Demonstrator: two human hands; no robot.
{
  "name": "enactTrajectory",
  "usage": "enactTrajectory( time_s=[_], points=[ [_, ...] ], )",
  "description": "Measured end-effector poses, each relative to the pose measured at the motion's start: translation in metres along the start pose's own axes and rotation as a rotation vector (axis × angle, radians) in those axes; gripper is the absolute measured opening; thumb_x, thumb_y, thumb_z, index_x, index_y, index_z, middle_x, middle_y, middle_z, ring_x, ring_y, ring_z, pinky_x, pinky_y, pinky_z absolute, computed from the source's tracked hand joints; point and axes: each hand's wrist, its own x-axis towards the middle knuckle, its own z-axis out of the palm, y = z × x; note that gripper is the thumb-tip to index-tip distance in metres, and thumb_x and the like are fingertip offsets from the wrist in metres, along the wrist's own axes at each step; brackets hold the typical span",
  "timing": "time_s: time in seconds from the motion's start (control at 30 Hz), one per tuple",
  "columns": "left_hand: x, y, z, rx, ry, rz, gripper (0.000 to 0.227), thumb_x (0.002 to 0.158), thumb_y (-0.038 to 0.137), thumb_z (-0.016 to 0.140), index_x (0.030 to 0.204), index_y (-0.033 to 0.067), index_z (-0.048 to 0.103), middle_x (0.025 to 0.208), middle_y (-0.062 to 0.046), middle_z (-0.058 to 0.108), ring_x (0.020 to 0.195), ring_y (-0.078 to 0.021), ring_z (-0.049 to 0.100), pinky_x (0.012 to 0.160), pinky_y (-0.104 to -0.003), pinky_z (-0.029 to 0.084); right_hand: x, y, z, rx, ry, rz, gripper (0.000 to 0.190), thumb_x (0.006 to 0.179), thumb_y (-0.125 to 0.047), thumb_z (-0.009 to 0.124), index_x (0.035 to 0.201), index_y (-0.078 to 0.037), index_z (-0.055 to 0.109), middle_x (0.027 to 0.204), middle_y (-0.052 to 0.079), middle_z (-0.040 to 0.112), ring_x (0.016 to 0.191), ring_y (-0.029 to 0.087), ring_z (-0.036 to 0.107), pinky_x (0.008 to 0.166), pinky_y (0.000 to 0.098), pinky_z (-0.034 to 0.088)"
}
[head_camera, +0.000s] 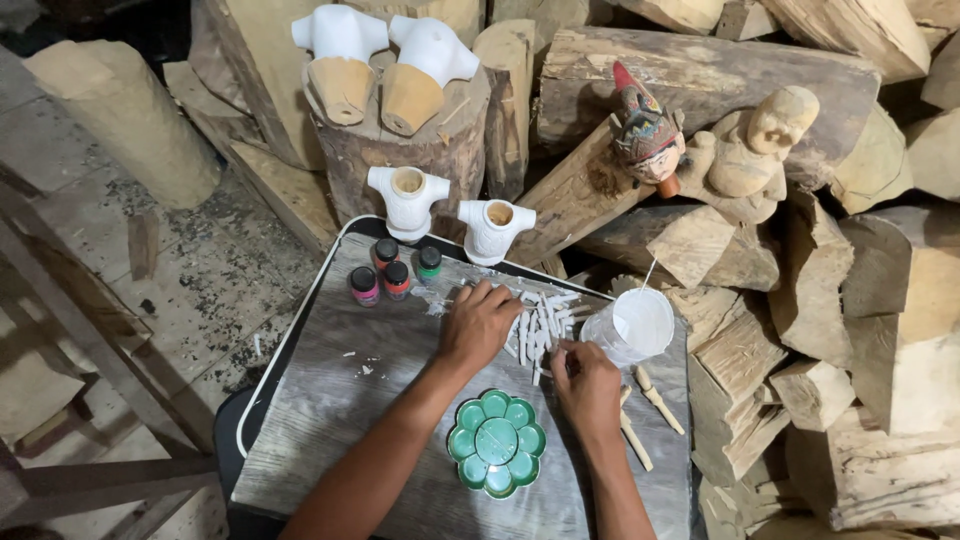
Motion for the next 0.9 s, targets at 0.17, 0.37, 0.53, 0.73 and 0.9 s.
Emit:
enactTrajectory(
  time_s=[0.17,0.37,0.53,0.73,0.9],
  points=[
    [0.006,0.005,-0.003,0.021,-0.025,-0.019,0.015,0.096,0.026,0.064,0.083,0.0180,0.065,0.082,-0.001,0.055,0.081,-0.0243,0.056,0.065,-0.037,0.041,0.002,-0.001,0.000,-0.004,-0.018,0.008,0.014,0.089,-0.015,0.071,0.098,-0.007,0.079,0.080,0.015,0.073,0.074,0.037,0.073,0.065,0.0436,0.058],
    [0.009,0.003,-0.008,0.066,0.006,-0.026,0.023,0.099,0.030,0.061,0.080,0.0168,0.062,0.079,-0.001,0.054,0.079,-0.0248,0.055,0.064,-0.038,0.040,0.004,0.013,0.000,0.026,-0.039,0.008,0.014,0.090,-0.015,0.071,0.097,-0.006,0.079,0.085,0.015,0.076,0.077,0.039,0.074,0.067,0.0441,0.059],
    [0.013,0.007,-0.016,0.065,0.045,-0.010,0.023,0.098,0.030,0.064,0.079,0.0158,0.060,0.077,-0.001,0.051,0.077,-0.0261,0.055,0.062,-0.039,0.039,0.003,0.011,-0.002,0.065,-0.005,0.008,0.014,0.088,-0.014,0.071,0.098,-0.007,0.079,0.086,0.014,0.077,0.076,0.038,0.074,0.067,0.0438,0.058],
    [0.016,0.006,-0.026,0.035,0.116,-0.069,0.021,0.105,0.032,0.058,0.096,0.0150,0.066,0.084,0.000,0.054,0.078,-0.0245,0.055,0.062,-0.037,0.039,0.005,-0.012,-0.018,0.107,0.061,-0.042,0.021,0.091,-0.010,0.069,0.109,-0.009,0.079,0.088,0.015,0.077,0.081,0.038,0.074,0.068,0.0446,0.059],
    [0.018,0.008,-0.029,-0.022,0.154,-0.055,0.021,0.106,0.031,0.057,0.095,0.0156,0.066,0.081,0.000,0.053,0.077,-0.0243,0.056,0.064,-0.037,0.041,0.006,-0.015,-0.022,0.050,0.019,-0.057,0.025,0.094,-0.007,0.065,0.116,-0.007,0.077,0.097,0.017,0.079,0.091,0.040,0.075,0.077,0.0467,0.060]
  ],
)
